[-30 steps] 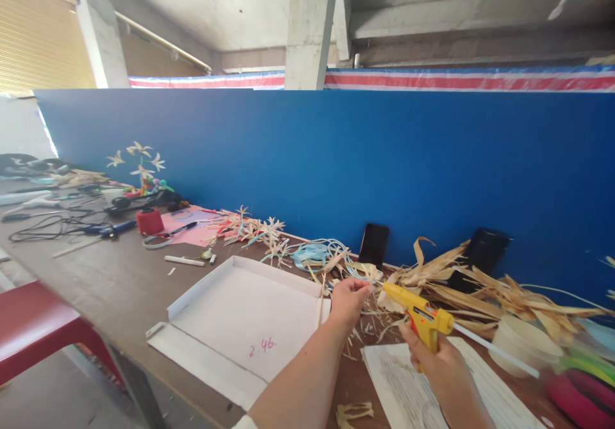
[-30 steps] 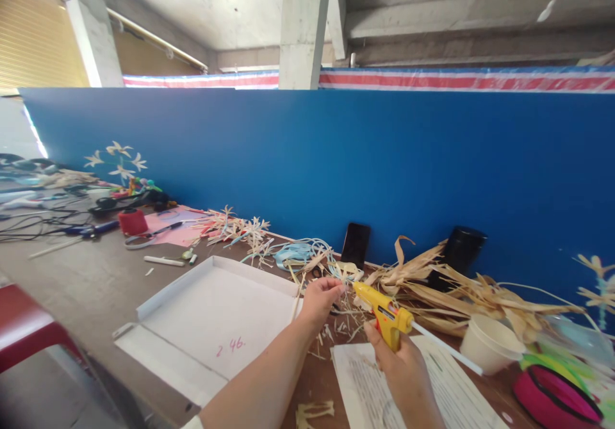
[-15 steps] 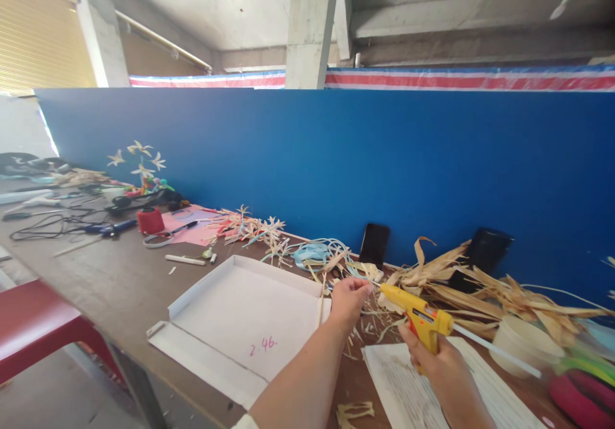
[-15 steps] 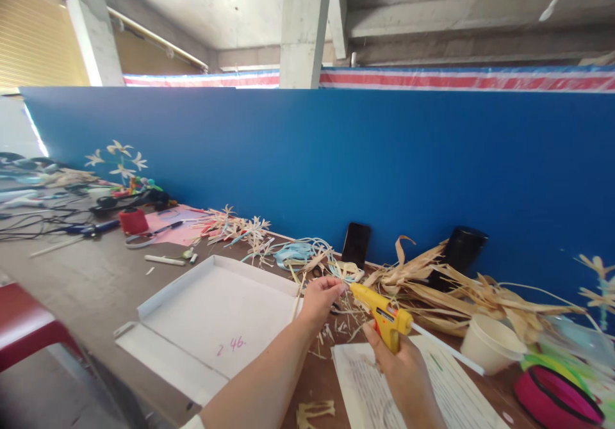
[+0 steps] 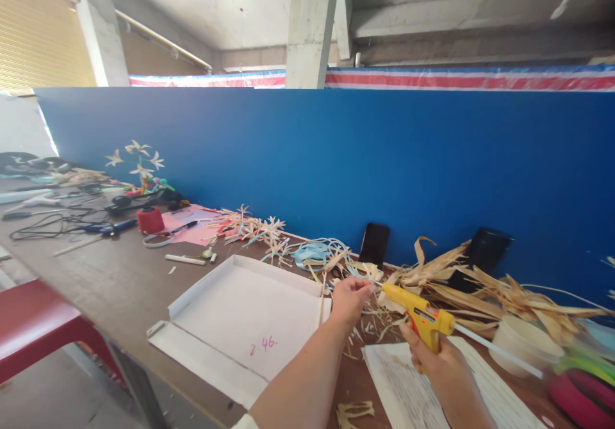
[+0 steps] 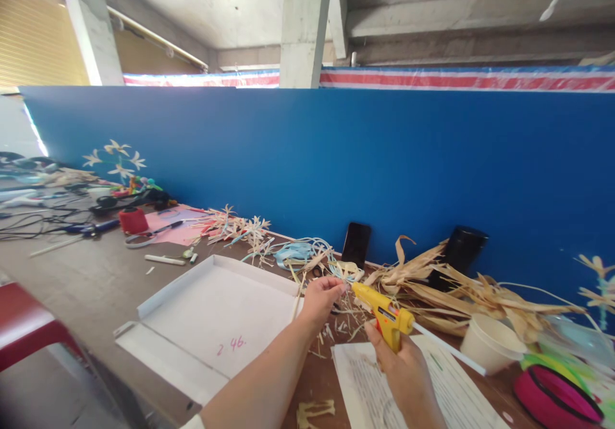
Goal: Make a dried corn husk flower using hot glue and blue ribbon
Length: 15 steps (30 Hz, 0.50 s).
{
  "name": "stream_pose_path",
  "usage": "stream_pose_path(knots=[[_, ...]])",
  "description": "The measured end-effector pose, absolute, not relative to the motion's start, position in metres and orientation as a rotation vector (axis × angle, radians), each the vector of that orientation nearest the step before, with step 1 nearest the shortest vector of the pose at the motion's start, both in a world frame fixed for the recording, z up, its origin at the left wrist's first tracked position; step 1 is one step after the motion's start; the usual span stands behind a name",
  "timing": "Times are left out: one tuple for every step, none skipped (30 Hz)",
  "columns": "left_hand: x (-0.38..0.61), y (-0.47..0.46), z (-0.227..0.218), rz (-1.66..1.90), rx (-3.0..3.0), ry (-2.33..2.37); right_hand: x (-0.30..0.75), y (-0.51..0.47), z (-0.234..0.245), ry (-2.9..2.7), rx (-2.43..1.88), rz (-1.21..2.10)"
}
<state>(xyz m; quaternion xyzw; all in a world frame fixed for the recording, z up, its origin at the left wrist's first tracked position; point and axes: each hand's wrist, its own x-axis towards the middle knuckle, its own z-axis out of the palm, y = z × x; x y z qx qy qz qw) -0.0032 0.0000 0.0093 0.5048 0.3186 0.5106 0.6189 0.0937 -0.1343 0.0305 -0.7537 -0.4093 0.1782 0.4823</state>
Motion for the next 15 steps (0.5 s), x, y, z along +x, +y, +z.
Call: stream_pose_path(knots=[[-0.0035, -0.0004, 0.0097, 1.172, 1.161, 0.732, 0.0946, -0.1338, 0.0293, -1.003, -1.836, 0.428], [-0.0038, -0.0007, 0.0100, 1.170, 1.162, 0.731, 0.0956, -0.1334, 0.0278, -1.008, -1.838, 0.423], [-0.0039, -0.0009, 0.0102, 1.170, 1.164, 0.729, 0.0966, -0.1329, 0.0263, -1.015, -1.839, 0.421], [-0.0040, -0.0010, 0.0103, 1.170, 1.164, 0.727, 0.0975, -0.1324, 0.0250, -1.022, -1.843, 0.422], [-0.0039, -0.0010, 0.0103, 1.173, 1.165, 0.726, 0.0982, -0.1319, 0.0239, -1.028, -1.848, 0.425], [-0.0037, -0.0009, 0.0103, 1.176, 1.165, 0.728, 0.0987, -0.1316, 0.0230, -1.030, -1.850, 0.427], [-0.0035, -0.0007, 0.0103, 1.179, 1.164, 0.731, 0.0990, -0.1313, 0.0224, -1.029, -1.852, 0.428], [-0.0033, -0.0006, 0.0102, 1.182, 1.163, 0.735, 0.0991, -0.1312, 0.0220, -1.028, -1.852, 0.428], [-0.0031, -0.0005, 0.0102, 1.185, 1.164, 0.736, 0.0991, -0.1312, 0.0219, -1.028, -1.849, 0.422], [-0.0029, -0.0005, 0.0103, 1.188, 1.165, 0.736, 0.0990, -0.1313, 0.0221, -1.032, -1.848, 0.418], [-0.0029, -0.0006, 0.0104, 1.188, 1.165, 0.736, 0.0987, -0.1314, 0.0225, -1.040, -1.844, 0.413], [-0.0029, -0.0008, 0.0105, 1.187, 1.162, 0.736, 0.0984, -0.1317, 0.0231, -1.047, -1.845, 0.407], [-0.0029, -0.0010, 0.0106, 1.185, 1.158, 0.733, 0.0980, -0.1321, 0.0241, -1.051, -1.855, 0.401], [-0.0030, -0.0012, 0.0107, 1.181, 1.152, 0.728, 0.0975, -0.1325, 0.0252, -1.053, -1.866, 0.398], [-0.0031, -0.0014, 0.0108, 1.180, 1.146, 0.723, 0.0969, -0.1329, 0.0266, -1.051, -1.876, 0.397]])
